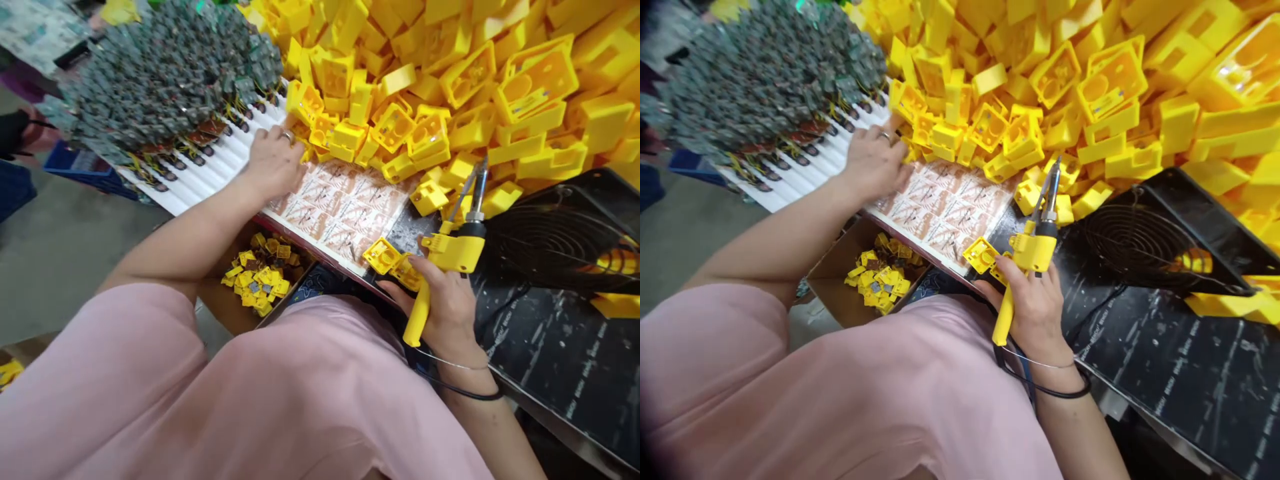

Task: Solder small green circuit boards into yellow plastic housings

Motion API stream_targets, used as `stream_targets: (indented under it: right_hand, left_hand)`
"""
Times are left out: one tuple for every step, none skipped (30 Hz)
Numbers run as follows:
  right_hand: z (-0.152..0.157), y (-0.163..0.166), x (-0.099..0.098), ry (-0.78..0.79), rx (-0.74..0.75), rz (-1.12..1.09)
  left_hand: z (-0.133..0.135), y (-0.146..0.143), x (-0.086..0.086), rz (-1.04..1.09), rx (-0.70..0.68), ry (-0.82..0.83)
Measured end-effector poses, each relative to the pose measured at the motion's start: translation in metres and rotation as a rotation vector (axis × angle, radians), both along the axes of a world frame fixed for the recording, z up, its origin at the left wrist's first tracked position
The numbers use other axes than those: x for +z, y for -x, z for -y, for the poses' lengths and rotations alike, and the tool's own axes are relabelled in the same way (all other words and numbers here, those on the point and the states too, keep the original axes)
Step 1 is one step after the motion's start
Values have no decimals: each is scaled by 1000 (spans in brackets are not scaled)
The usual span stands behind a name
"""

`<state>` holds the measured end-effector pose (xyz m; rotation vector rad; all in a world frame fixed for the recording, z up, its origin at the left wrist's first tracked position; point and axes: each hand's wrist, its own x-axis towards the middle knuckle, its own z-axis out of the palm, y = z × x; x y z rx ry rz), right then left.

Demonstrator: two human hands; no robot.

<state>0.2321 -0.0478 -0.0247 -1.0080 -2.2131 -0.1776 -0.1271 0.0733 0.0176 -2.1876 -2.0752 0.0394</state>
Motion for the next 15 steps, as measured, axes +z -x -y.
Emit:
stream_targets:
  right_hand:
    - [-3,7,-1,3,14,2]
    - [-5,13,-1,2,26,12]
    - [-7,17,-2,-2,35,26]
    - [-9,19,-3,-8,45,43]
    - [-10,20,-4,-15,55,55]
    - [-10,19,-5,-20,65,59]
    - [-10,16,-6,-21,78,59]
    - [-10,12,-6,-18,97,60]
    - [-10,9,-6,-13,114,62]
    - [-10,6,-6,-11,127,64]
    - [-10,3,-5,-12,136,65]
    - [-10,1,-4,-13,145,66]
    - [-11,0,-4,-20,150,66]
    - [-11,-1,-4,-34,148,63]
    - [-11,-1,-4,-49,138,60]
  left_hand:
    - [-1,5,0,-17,-52,18]
    - [1,6,-1,-1,-114,36]
    - [7,6,-2,46,-183,63]
    - [15,3,-3,116,-250,93]
    - [25,-1,-5,195,-318,118]
    - [36,-7,-8,274,-395,145]
    - [47,-14,-12,342,-482,159]
    - [57,-23,-15,400,-581,165]
    - [66,-32,-18,450,-684,166]
    - [72,-42,-20,489,-778,169]
    - [74,-52,-20,520,-857,179]
    - [74,-60,-18,543,-909,194]
    - [69,-65,-13,554,-922,204]
    - [61,-66,-5,541,-889,205]
    - [49,-63,5,495,-787,175]
